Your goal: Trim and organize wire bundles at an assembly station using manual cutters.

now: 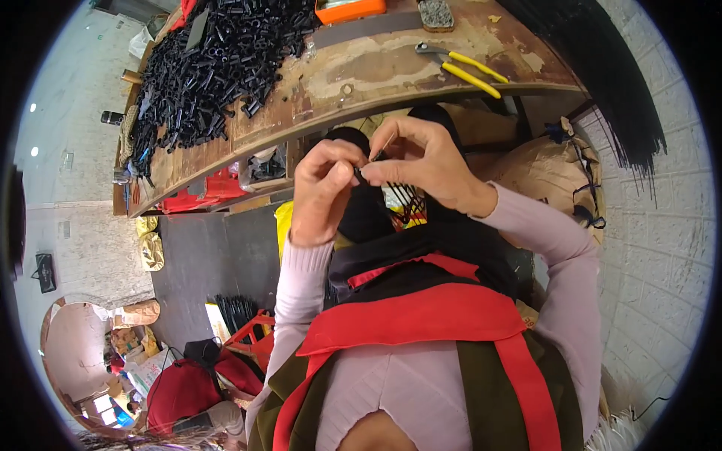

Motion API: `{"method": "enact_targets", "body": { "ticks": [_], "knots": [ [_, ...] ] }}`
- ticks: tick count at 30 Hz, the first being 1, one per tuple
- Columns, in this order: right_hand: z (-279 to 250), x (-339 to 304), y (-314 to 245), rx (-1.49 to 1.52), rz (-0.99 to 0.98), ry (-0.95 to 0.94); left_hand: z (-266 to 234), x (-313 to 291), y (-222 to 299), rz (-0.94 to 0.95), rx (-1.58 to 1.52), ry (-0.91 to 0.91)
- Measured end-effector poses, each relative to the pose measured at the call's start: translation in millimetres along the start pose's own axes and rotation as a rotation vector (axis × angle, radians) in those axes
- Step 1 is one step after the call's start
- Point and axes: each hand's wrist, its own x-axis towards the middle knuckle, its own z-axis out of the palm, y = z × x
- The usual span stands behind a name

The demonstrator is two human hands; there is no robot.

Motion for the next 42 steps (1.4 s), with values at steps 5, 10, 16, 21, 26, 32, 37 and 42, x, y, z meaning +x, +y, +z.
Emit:
{"method": "enact_targets", "body": {
  "ticks": [5,10,16,21,26,32,37,42],
  "knots": [
    [1.1,-18.1,-12.0,-0.148,-0.231,-0.038,16.7,-15.5,12.0,0.02,0.269,-0.085],
    [-8.1,-21.9,-15.8,-0.259,-0.282,-0.009,0.8,-6.7,-12.6,-0.129,-0.002,-0.195],
    [-54.3,31.5,-53.4,-0.271,0.076,-0.119,0.7,33.3,-3.8,-0.153,0.06,-0.054],
    [-206.8,147.6,-42.5,-1.029,-0.204,0.149,-13.1,61.5,-12.0,-0.091,0.104,0.109],
    [-306.5,226.8,-12.3,-1.321,-0.232,0.383,-13.0,76.6,-21.5,-0.162,0.111,0.082],
    [-307.5,242.7,-7.5,-1.539,-0.315,0.288,-24.4,73.9,-31.7,-0.204,0.185,0.038],
    [-221.2,160.4,-47.6,-1.068,-0.095,0.134,-17.0,74.1,-30.8,-0.203,0.249,-0.013],
    [-95.4,59.6,-56.7,-0.563,0.198,-0.052,14.7,64.5,-40.2,-0.268,0.235,-0.158]
  ]
}}
